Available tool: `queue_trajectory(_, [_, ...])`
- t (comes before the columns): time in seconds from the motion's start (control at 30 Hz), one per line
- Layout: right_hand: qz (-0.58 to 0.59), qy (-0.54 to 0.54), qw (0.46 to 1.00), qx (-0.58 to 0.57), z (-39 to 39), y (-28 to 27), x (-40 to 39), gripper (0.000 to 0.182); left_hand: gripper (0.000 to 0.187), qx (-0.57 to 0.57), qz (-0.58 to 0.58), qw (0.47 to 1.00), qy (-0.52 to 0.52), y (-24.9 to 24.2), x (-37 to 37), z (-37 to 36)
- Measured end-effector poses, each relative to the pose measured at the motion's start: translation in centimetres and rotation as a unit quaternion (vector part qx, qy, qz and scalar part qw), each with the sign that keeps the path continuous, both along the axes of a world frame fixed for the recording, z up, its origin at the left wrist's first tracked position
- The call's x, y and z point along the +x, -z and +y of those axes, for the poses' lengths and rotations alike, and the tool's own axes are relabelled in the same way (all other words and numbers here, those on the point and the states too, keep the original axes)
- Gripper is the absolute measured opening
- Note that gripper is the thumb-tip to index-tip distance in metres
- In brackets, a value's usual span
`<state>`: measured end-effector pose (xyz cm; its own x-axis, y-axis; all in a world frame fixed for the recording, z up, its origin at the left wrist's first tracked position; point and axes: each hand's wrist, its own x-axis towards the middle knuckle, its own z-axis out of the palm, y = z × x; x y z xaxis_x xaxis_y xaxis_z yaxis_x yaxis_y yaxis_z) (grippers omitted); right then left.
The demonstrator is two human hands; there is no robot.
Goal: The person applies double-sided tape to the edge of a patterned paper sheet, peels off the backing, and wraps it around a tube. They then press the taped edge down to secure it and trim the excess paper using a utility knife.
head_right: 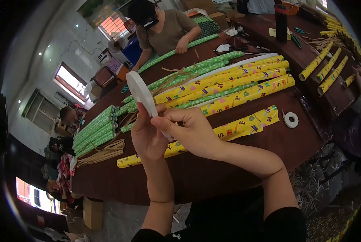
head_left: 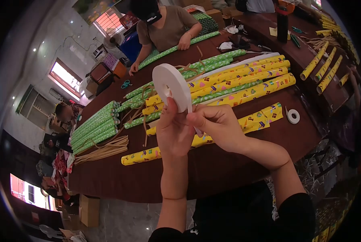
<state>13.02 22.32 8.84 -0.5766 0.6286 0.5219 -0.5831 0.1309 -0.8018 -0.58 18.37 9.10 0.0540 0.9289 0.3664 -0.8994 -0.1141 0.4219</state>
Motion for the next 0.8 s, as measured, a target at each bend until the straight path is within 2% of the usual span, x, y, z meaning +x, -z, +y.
queue_trajectory(0.07, [0.003, 0.007, 1.0, 0.023, -0.1, 0.0, 0.2, 0.033, 0.036, 0.037, -0.022, 0.998, 0.049, 0.1, -0.1, 0.2])
queue_trajectory(0.23, [0.013, 0.0, 0.999, 0.036, -0.2, -0.1, 0.3, 0.032, 0.036, 0.06, 0.022, 0.997, 0.035, 0.2, -0.6, 0.3])
queue_trajectory(0.3, [-0.014, 0.053, 0.996, 0.069, -0.5, -0.3, 0.3, 0.036, 0.036, 0.059, 0.032, 0.998, 0.02, 0.1, -0.5, 0.2])
queue_trajectory(0.37, [-0.004, 0.095, 0.991, 0.098, -0.5, 0.1, -0.3, 0.035, 0.035, -0.034, -0.018, 0.998, -0.044, -0.2, 0.5, -0.2])
queue_trajectory(0.43, [0.006, 0.137, 0.982, 0.126, -0.4, 0.3, -0.7, 0.034, 0.036, -0.007, -0.022, 0.999, -0.043, 0.2, 0.6, 0.2])
queue_trajectory(0.5, [-0.015, 0.194, 0.968, 0.16, -0.2, 0.2, -0.8, 0.031, 0.037, 0.021, -0.027, 0.999, -0.039, 0.7, 0.3, 0.7])
queue_trajectory(0.57, [-0.019, 0.198, 0.968, 0.155, 0.2, 0.6, -1.3, 0.03, 0.037, 0.012, -0.03, 0.999, 0.005, 1.2, -0.1, 1.1])
queue_trajectory(0.63, [-0.026, 0.216, 0.962, 0.166, 0.7, 0.6, -1.4, 0.027, 0.037, -0.051, -0.033, 0.997, -0.055, 0.7, 0.4, 1.0])
queue_trajectory(0.67, [-0.029, 0.233, 0.955, 0.182, 0.8, 0.5, -1.4, 0.026, 0.036, -0.006, -0.037, 0.999, 0.013, 1.0, 0.1, 1.1])
queue_trajectory(0.8, [0.006, 0.204, 0.965, 0.163, 2.0, 1.0, -1.9, 0.012, 0.035, 0.008, -0.026, 0.999, -0.026, 1.2, 0.7, 1.4])
